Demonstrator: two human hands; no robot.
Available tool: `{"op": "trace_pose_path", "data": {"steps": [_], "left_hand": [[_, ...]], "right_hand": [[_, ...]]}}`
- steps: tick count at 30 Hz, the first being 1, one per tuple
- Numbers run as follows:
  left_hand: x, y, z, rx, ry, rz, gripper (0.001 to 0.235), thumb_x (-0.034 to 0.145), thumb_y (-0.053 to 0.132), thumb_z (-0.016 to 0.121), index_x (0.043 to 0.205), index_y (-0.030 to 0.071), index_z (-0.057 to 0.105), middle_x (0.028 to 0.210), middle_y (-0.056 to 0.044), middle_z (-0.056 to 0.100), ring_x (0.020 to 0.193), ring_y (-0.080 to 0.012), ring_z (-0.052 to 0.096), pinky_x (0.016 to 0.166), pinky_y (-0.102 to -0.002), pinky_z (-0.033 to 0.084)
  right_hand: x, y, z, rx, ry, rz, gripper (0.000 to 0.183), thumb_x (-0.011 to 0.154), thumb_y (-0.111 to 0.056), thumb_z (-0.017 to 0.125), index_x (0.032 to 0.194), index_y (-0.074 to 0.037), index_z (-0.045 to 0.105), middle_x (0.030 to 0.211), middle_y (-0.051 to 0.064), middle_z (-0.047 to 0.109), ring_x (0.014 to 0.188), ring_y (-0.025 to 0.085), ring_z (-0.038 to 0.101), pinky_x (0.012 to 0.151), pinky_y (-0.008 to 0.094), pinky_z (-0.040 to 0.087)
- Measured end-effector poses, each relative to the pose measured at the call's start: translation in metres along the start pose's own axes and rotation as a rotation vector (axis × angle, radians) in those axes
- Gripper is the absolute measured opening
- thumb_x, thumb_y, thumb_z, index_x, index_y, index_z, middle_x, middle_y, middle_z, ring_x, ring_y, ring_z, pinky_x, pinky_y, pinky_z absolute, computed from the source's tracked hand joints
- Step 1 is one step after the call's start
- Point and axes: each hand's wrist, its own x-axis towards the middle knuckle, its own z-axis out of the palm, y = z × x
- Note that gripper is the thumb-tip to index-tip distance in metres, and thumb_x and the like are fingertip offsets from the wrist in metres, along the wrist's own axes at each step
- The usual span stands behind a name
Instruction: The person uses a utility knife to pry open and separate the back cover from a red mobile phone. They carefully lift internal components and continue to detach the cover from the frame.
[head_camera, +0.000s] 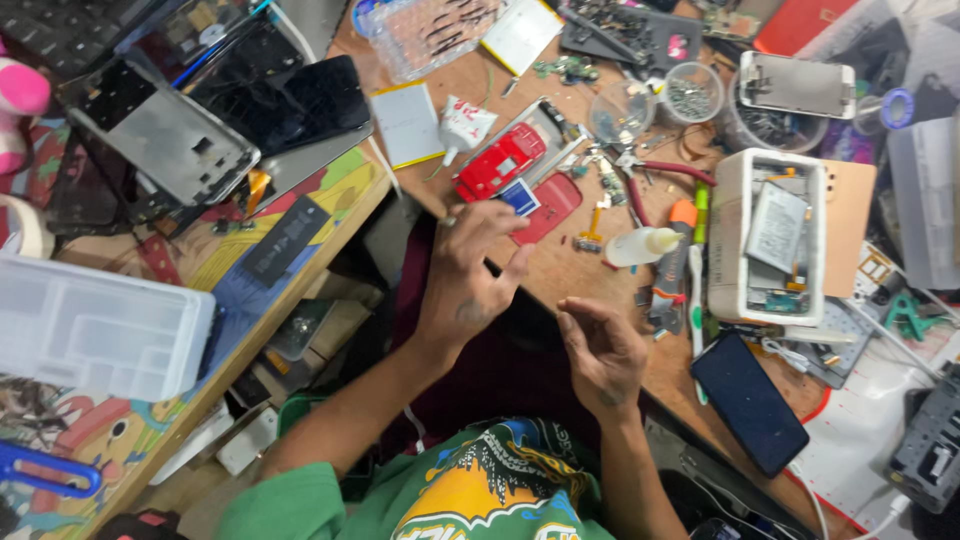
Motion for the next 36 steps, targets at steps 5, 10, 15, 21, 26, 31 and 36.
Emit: {"op": "trace_pose_path", "data": {"steps": [5,10,15,21,26,31,36], "left_hand": [[0.038,0.009,0.012,0.215,-0.099,0.044,0.038,0.078,0.010,0.082,0.113,0.007,0.069,0.111,-0.010,0.062,0.109,-0.0328,0.059,0.100,-0.045,0.045],[0.043,0.011,0.014,0.283,-0.131,0.023,0.041,0.079,0.006,0.080,0.118,0.004,0.067,0.112,-0.012,0.061,0.108,-0.0341,0.059,0.099,-0.043,0.046],[0.046,0.007,0.014,0.290,-0.142,0.053,0.037,0.082,0.005,0.076,0.117,-0.001,0.064,0.110,-0.017,0.062,0.105,-0.0387,0.060,0.096,-0.046,0.048],[0.057,0.004,0.010,0.245,-0.099,0.074,0.019,0.092,0.004,0.067,0.110,-0.003,0.066,0.098,-0.021,0.068,0.093,-0.0410,0.066,0.085,-0.049,0.052],[0.065,0.009,0.008,0.204,0.013,0.061,0.014,0.096,0.001,0.063,0.109,-0.003,0.068,0.101,-0.020,0.072,0.094,-0.0371,0.069,0.085,-0.046,0.053],[0.056,0.026,-0.011,0.104,0.151,0.034,0.016,0.100,0.000,0.059,0.114,0.000,0.068,0.107,-0.017,0.073,0.100,-0.0329,0.071,0.089,-0.041,0.055],[0.000,0.020,-0.044,-0.070,0.110,-0.137,0.017,0.107,0.004,0.054,0.118,0.001,0.067,0.109,-0.014,0.073,0.099,-0.0249,0.072,0.085,-0.034,0.055]], "right_hand": [[0.000,-0.002,-0.007,-0.020,-0.020,-0.052,0.018,0.095,0.008,0.070,0.112,0.004,0.070,0.104,0.008,0.072,0.091,0.008,0.067,0.079,0.019,0.054],[0.004,-0.003,-0.013,0.007,-0.079,-0.091,0.018,0.095,0.009,0.069,0.112,0.004,0.069,0.107,0.008,0.071,0.092,0.008,0.067,0.080,0.019,0.054],[0.006,-0.003,-0.017,0.063,-0.088,-0.018,0.018,0.095,0.009,0.069,0.112,0.003,0.069,0.105,0.008,0.072,0.088,0.008,0.066,0.073,0.018,0.053],[0.005,-0.004,-0.018,0.118,-0.117,-0.064,0.019,0.096,0.010,0.068,0.114,0.004,0.068,0.109,0.009,0.070,0.095,0.009,0.067,0.081,0.020,0.055],[0.004,-0.006,-0.018,0.081,-0.102,-0.083,0.018,0.096,0.009,0.069,0.112,0.003,0.069,0.107,0.008,0.070,0.091,0.008,0.066,0.077,0.019,0.054],[0.007,-0.009,-0.019,0.075,-0.131,-0.121,0.018,0.096,0.010,0.068,0.113,0.003,0.069,0.108,0.008,0.069,0.093,0.009,0.067,0.079,0.020,0.055],[0.007,-0.010,-0.018,0.068,-0.120,-0.092,0.019,0.095,0.010,0.068,0.113,0.004,0.069,0.108,0.008,0.069,0.091,0.009,0.066,0.077,0.019,0.054]]}}
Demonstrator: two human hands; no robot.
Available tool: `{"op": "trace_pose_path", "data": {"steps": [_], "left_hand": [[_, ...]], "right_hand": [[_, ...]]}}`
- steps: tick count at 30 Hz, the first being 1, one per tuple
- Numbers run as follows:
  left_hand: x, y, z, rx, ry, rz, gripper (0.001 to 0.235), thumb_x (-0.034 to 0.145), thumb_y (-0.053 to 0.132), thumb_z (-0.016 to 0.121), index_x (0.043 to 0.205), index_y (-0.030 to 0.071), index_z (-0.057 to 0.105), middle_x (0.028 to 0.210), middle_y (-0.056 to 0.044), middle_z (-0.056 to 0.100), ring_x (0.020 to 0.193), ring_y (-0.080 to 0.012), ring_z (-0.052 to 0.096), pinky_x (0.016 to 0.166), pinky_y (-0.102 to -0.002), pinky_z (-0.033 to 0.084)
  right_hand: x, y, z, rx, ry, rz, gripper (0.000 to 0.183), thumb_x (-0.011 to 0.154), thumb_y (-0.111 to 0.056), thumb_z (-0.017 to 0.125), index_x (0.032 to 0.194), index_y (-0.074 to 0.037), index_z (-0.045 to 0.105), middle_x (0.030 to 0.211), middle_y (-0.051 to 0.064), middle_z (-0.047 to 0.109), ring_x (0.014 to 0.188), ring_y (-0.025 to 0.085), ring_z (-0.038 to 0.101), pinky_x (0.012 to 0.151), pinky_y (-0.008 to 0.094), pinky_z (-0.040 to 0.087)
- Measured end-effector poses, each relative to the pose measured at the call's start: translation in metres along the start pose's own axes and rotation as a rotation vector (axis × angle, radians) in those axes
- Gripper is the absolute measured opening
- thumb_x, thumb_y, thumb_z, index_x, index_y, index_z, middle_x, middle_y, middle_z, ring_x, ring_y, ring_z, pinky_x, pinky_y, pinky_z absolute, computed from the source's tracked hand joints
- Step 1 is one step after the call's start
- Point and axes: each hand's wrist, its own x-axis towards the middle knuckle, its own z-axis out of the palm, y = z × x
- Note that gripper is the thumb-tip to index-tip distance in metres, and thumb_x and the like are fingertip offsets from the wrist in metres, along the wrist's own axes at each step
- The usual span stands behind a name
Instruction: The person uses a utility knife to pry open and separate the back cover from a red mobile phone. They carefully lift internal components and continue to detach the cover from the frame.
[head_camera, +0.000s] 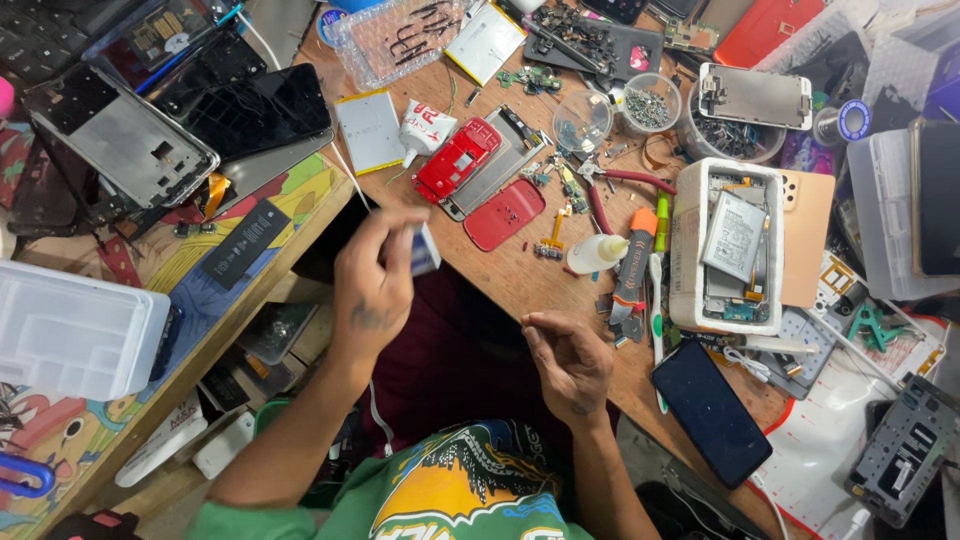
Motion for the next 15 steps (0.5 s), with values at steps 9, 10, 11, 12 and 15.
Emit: {"op": "trace_pose_path", "data": {"steps": [9,10,11,12,15], "left_hand": [[-0.183,-0.133,-0.064,0.218,0.081,-0.722,0.024,0.095,0.013,0.064,0.115,0.003,0.069,0.100,-0.014,0.076,0.088,-0.0221,0.073,0.078,-0.034,0.056],[-0.201,-0.142,-0.073,0.218,0.115,-0.710,0.027,0.092,0.012,0.062,0.116,0.003,0.068,0.102,-0.016,0.076,0.091,-0.0245,0.074,0.079,-0.036,0.057],[-0.217,-0.147,-0.081,0.357,0.107,-0.685,0.032,0.088,0.011,0.062,0.118,0.004,0.071,0.103,-0.019,0.075,0.094,-0.0307,0.073,0.082,-0.040,0.056],[-0.229,-0.149,-0.088,0.494,0.099,-0.657,0.038,0.084,0.009,0.061,0.120,0.005,0.073,0.104,-0.022,0.074,0.097,-0.0369,0.071,0.086,-0.044,0.056],[-0.243,-0.139,-0.096,0.717,0.019,-0.902,0.030,0.087,0.033,0.071,0.105,0.011,0.078,0.101,-0.022,0.075,0.099,-0.0424,0.071,0.084,-0.049,0.057]], "right_hand": [[0.001,0.003,0.000,0.011,-0.021,0.060,0.019,0.096,0.009,0.067,0.114,0.003,0.068,0.107,0.007,0.071,0.090,0.008,0.066,0.075,0.019,0.054],[0.002,0.004,0.001,0.005,-0.020,0.060,0.019,0.096,0.009,0.067,0.114,0.003,0.068,0.106,0.007,0.071,0.089,0.007,0.066,0.074,0.018,0.053],[0.002,0.004,0.001,-0.002,-0.019,0.061,0.018,0.096,0.009,0.067,0.113,0.003,0.068,0.105,0.006,0.071,0.089,0.007,0.065,0.074,0.018,0.053],[0.002,0.004,0.001,-0.009,-0.017,0.062,0.018,0.096,0.008,0.067,0.113,0.003,0.067,0.105,0.005,0.071,0.088,0.006,0.065,0.073,0.018,0.052],[0.002,0.005,0.004,-0.047,-0.004,0.102,0.018,0.096,0.008,0.068,0.113,0.003,0.069,0.099,0.004,0.071,0.082,0.004,0.062,0.069,0.017,0.049]]}}
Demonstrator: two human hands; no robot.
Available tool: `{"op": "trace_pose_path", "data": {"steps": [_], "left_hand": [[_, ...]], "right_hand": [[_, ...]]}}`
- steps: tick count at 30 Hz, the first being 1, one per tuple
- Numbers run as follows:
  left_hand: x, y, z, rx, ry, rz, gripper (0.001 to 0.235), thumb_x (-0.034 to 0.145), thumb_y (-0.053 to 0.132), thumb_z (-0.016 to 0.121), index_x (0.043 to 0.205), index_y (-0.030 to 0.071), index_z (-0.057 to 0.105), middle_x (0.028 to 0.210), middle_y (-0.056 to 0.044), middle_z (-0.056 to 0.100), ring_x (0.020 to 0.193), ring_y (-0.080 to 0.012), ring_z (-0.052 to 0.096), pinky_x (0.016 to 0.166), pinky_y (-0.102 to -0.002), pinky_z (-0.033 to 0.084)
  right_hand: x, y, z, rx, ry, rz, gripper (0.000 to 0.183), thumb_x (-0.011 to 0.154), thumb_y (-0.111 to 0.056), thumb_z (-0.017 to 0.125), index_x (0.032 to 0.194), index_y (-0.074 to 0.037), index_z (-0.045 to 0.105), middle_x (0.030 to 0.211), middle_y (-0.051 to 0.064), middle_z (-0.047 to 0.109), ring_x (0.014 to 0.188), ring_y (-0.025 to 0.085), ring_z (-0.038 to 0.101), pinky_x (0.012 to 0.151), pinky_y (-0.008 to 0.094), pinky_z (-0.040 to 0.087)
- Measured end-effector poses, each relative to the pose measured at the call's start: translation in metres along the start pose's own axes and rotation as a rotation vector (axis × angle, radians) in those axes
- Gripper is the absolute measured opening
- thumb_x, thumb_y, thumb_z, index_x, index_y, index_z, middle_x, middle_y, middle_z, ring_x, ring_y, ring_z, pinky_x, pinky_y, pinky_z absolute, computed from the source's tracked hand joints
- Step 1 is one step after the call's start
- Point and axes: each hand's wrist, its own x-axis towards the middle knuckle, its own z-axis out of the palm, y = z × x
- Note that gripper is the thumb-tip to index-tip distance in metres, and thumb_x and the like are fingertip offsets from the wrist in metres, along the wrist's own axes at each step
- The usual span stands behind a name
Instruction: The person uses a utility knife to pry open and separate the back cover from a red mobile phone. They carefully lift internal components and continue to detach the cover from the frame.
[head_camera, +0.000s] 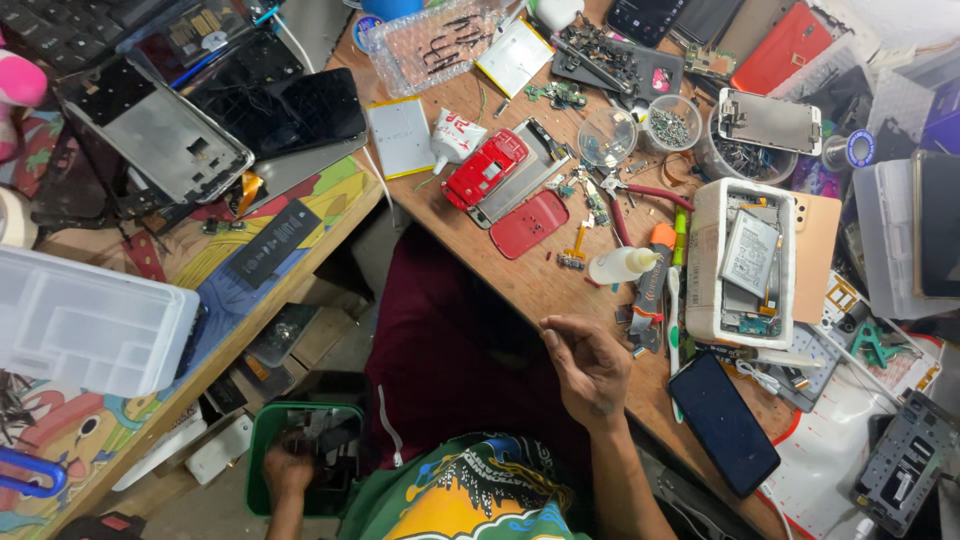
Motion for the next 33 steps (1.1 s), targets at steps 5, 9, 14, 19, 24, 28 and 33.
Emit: {"op": "trace_pose_path", "data": {"steps": [5,9,14,19,24,28,33], "left_hand": [[-0.017,0.026,-0.032,0.166,-0.128,-0.295,0.044,0.081,0.044,0.074,0.107,0.008,0.080,0.105,-0.024,0.075,0.102,-0.0434,0.072,0.084,-0.050,0.058],[-0.016,0.046,-0.050,0.299,-0.279,-0.350,0.044,0.084,0.047,0.069,0.107,0.012,0.080,0.110,-0.019,0.075,0.105,-0.0390,0.072,0.087,-0.048,0.059],[-0.010,0.031,-0.040,0.437,-0.364,-0.256,0.044,0.088,0.051,0.062,0.107,0.016,0.081,0.117,-0.014,0.076,0.109,-0.0334,0.073,0.090,-0.045,0.060],[-0.013,-0.011,-0.008,0.212,0.016,-0.451,0.031,0.090,0.034,0.066,0.102,0.007,0.077,0.105,-0.018,0.075,0.099,-0.0355,0.073,0.084,-0.046,0.059],[0.004,-0.017,0.023,-0.316,0.205,-0.119,0.017,0.088,0.007,0.067,0.103,0.000,0.070,0.093,-0.018,0.072,0.088,-0.0318,0.072,0.079,-0.044,0.057],[0.021,0.048,0.023,-0.604,0.256,0.180,0.016,0.089,0.004,0.067,0.104,0.001,0.070,0.092,-0.011,0.070,0.082,-0.0212,0.067,0.075,-0.034,0.055],[0.018,0.177,-0.017,-0.789,0.222,0.653,0.015,0.091,0.004,0.070,0.105,0.004,0.068,0.106,-0.009,0.067,0.088,-0.0192,0.062,0.082,-0.028,0.052]], "right_hand": [[-0.002,0.000,0.006,-0.041,0.034,-0.031,0.018,0.097,0.006,0.069,0.114,0.002,0.070,0.094,0.001,0.068,0.076,0.002,0.058,0.064,0.015,0.045],[-0.005,-0.006,0.010,-0.161,0.046,-0.088,0.018,0.095,0.004,0.070,0.113,0.001,0.069,0.096,0.002,0.071,0.074,0.002,0.060,0.062,0.016,0.048],[-0.002,-0.011,0.019,-0.260,0.074,-0.077,0.018,0.095,0.002,0.071,0.112,0.000,0.069,0.097,0.004,0.074,0.079,0.003,0.064,0.067,0.017,0.051],[0.000,-0.011,0.021,-0.304,0.079,-0.081,0.016,0.095,0.001,0.073,0.111,0.001,0.071,0.096,0.005,0.074,0.080,0.005,0.065,0.068,0.018,0.052],[0.000,-0.008,0.019,-0.283,0.077,-0.093,0.016,0.095,0.001,0.072,0.110,0.001,0.070,0.099,0.005,0.075,0.084,0.005,0.067,0.073,0.018,0.055],[-0.001,-0.009,0.018,-0.255,0.086,-0.074,0.017,0.094,0.002,0.072,0.111,0.001,0.070,0.100,0.006,0.074,0.084,0.005,0.066,0.073,0.019,0.054],[-0.002,-0.009,0.016,-0.210,0.072,-0.123,0.017,0.095,0.005,0.070,0.111,0.002,0.069,0.102,0.005,0.073,0.087,0.004,0.067,0.075,0.018,0.054]]}}
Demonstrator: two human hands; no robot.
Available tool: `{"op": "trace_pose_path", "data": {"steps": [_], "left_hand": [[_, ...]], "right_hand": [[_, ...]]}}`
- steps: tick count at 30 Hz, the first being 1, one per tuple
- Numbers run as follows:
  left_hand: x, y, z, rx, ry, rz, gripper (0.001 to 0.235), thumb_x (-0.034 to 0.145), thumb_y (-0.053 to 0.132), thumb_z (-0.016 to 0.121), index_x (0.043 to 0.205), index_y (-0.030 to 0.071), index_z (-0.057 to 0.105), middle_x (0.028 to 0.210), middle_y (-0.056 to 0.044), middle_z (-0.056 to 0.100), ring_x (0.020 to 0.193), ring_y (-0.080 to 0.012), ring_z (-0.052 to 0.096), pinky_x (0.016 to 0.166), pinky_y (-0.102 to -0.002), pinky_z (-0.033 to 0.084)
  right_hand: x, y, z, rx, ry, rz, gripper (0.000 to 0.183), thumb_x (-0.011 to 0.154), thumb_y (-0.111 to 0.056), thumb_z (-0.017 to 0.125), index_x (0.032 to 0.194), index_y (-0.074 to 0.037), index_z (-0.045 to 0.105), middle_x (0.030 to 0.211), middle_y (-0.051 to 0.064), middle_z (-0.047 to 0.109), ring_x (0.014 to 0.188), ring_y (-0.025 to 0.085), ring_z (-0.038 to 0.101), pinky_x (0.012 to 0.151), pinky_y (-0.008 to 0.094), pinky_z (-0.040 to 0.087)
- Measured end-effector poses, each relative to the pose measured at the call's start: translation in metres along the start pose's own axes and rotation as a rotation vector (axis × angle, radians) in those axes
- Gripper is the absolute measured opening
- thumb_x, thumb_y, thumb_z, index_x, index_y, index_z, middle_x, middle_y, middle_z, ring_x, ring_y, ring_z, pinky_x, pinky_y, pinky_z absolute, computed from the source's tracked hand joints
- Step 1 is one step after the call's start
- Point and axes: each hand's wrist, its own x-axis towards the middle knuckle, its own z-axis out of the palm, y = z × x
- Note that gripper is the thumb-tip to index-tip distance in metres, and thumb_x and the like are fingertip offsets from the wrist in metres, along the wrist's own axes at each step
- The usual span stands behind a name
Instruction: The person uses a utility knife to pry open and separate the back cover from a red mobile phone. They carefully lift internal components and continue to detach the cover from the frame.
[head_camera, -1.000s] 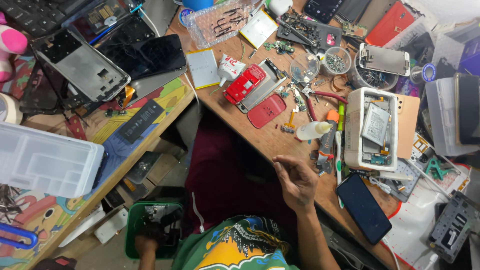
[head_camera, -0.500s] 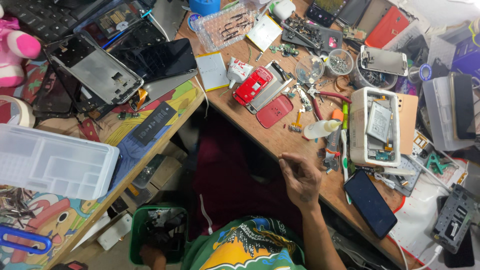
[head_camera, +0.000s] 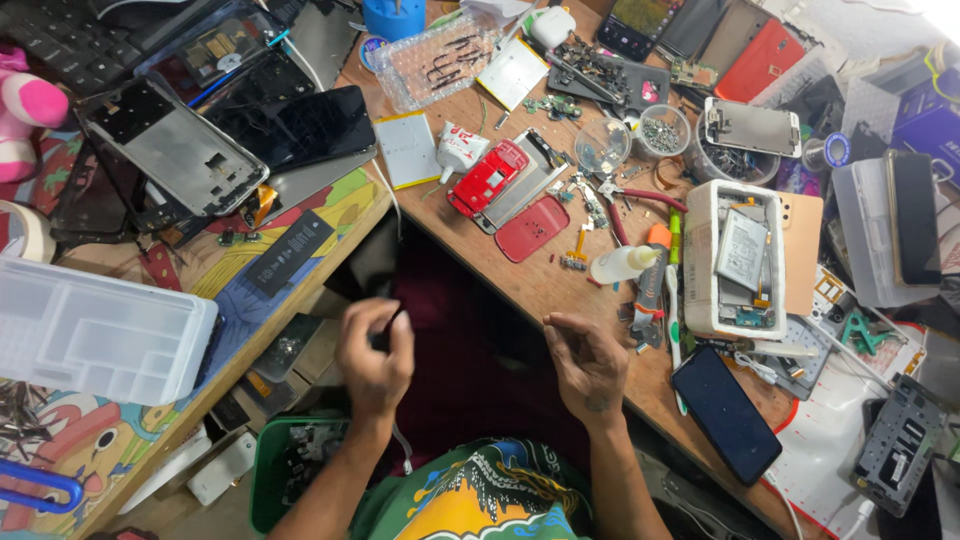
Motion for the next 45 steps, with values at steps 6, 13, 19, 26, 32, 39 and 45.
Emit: {"op": "trace_pose_path", "data": {"steps": [6,13,19,26,32,39,45], "left_hand": [[0.076,0.071,0.069,0.039,-0.082,0.298,0.027,0.089,0.005,0.073,0.115,0.004,0.065,0.121,-0.012,0.063,0.118,-0.0310,0.060,0.103,-0.043,0.049],[0.107,0.074,0.103,0.223,-0.125,0.288,0.026,0.087,0.008,0.077,0.112,0.008,0.068,0.117,-0.008,0.064,0.117,-0.0296,0.059,0.102,-0.045,0.041],[0.110,0.070,0.106,0.289,-0.172,0.273,0.035,0.083,0.011,0.081,0.115,0.007,0.069,0.117,-0.008,0.064,0.117,-0.0303,0.056,0.103,-0.047,0.039],[0.115,0.067,0.112,0.344,-0.223,0.256,0.052,0.080,0.013,0.082,0.129,0.005,0.065,0.121,-0.011,0.063,0.117,-0.0331,0.054,0.103,-0.048,0.039],[0.121,0.059,0.119,0.371,-0.192,0.270,0.056,0.078,0.016,0.085,0.128,0.003,0.062,0.119,-0.012,0.063,0.113,-0.0321,0.056,0.105,-0.046,0.041],[0.127,0.060,0.119,0.306,-0.190,0.190,0.049,0.076,0.011,0.084,0.119,0.004,0.060,0.114,-0.013,0.063,0.112,-0.0323,0.056,0.103,-0.044,0.042],[0.125,0.072,0.106,0.153,-0.119,0.297,0.046,0.078,0.009,0.083,0.118,0.004,0.061,0.118,-0.012,0.065,0.117,-0.0296,0.058,0.106,-0.043,0.044]], "right_hand": [[0.001,0.000,-0.007,0.053,-0.013,-0.001,0.018,0.093,0.007,0.070,0.110,0.002,0.070,0.097,0.003,0.069,0.076,0.002,0.061,0.063,0.016,0.048],[0.001,0.008,-0.011,0.117,-0.030,0.038,0.017,0.094,0.006,0.071,0.110,0.002,0.071,0.099,0.004,0.070,0.079,0.003,0.062,0.066,0.017,0.049],[0.001,0.010,-0.012,0.145,-0.037,0.040,0.016,0.094,0.005,0.071,0.110,0.002,0.071,0.101,0.005,0.070,0.083,0.004,0.064,0.071,0.017,0.051],[0.003,0.008,-0.012,0.173,-0.046,0.060,0.016,0.095,0.005,0.070,0.111,0.002,0.071,0.103,0.006,0.071,0.085,0.006,0.066,0.072,0.018,0.054],[0.002,0.007,-0.012,0.154,-0.041,0.016,0.016,0.095,0.006,0.070,0.111,0.003,0.070,0.105,0.006,0.070,0.087,0.006,0.067,0.074,0.018,0.055],[0.004,0.006,-0.010,0.148,-0.042,0.041,0.017,0.095,0.006,0.070,0.111,0.003,0.070,0.102,0.006,0.072,0.084,0.005,0.065,0.070,0.018,0.052],[0.004,0.006,-0.012,0.095,-0.026,0.017,0.016,0.095,0.006,0.070,0.111,0.003,0.070,0.104,0.006,0.072,0.084,0.006,0.065,0.071,0.017,0.052]]}}
